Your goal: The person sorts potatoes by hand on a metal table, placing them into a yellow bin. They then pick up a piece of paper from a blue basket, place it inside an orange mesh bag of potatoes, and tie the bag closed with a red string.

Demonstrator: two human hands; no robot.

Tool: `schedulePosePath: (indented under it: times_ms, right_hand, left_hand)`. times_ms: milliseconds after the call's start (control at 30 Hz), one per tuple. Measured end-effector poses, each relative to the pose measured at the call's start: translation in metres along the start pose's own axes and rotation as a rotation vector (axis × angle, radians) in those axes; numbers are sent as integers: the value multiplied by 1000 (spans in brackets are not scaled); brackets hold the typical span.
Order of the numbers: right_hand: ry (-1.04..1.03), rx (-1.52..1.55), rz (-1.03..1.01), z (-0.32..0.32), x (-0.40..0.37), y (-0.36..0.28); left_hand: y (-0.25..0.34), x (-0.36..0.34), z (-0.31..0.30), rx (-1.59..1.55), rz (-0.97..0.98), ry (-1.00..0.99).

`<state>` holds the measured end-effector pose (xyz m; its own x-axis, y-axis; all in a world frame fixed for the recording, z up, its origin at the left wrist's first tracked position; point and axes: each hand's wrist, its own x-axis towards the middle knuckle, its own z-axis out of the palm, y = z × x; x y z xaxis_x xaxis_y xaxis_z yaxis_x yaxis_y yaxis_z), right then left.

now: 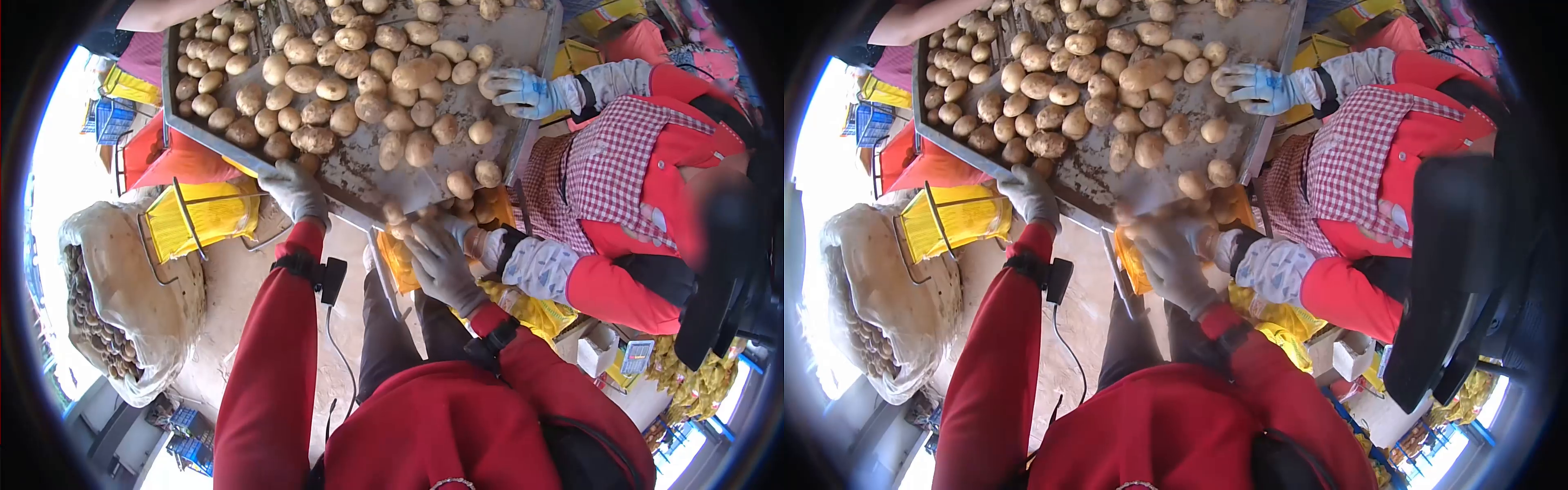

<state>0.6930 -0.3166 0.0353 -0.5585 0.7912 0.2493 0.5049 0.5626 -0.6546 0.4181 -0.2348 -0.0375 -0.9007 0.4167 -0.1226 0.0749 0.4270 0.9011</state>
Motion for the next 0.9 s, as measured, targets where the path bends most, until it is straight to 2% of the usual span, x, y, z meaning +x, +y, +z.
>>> schedulePosePath:
  times_ms: [133,167,267,333,433,500,600,667,733,833,867,900]
  right_hand:
    - [-96,54,-36,12,-33,17]
    - [-104,35,1,4,-31,13]
    - [-47,-153,47,-9,-36,25]
    - [53,-263,38,-10,-26,42]
    - [108,-547,87,-11,10,71]
    - [115,-668,105,-8,40,98]
    - [151,-852,116,-20,91,146]
    - [284,-896,93,-30,127,177]
    - [258,-1065,148,-36,157,210]
    - [523,-984,224,-40,200,261]
    - [472,-930,264,-48,202,251]
    - [475,-846,188,-54,196,227]
  left_hand:
    - [12,-6,-12,17,-37,-98]
    - [10,-7,-21,117,-55,-171]
    - [12,-57,-45,388,769,-48]
    - [42,-97,-45,476,1015,-549]
    - [52,-120,4,697,1361,-815]
    - [59,-102,56,874,1536,-909]
    - [32,-50,108,673,1868,-602]
    - [28,-35,120,676,1868,-574]
    - [45,-20,143,774,1852,-537]
    - [83,-10,172,1032,1681,-538]
    - [97,-7,182,1089,1591,-562]
    - [99,5,201,910,1549,-571]
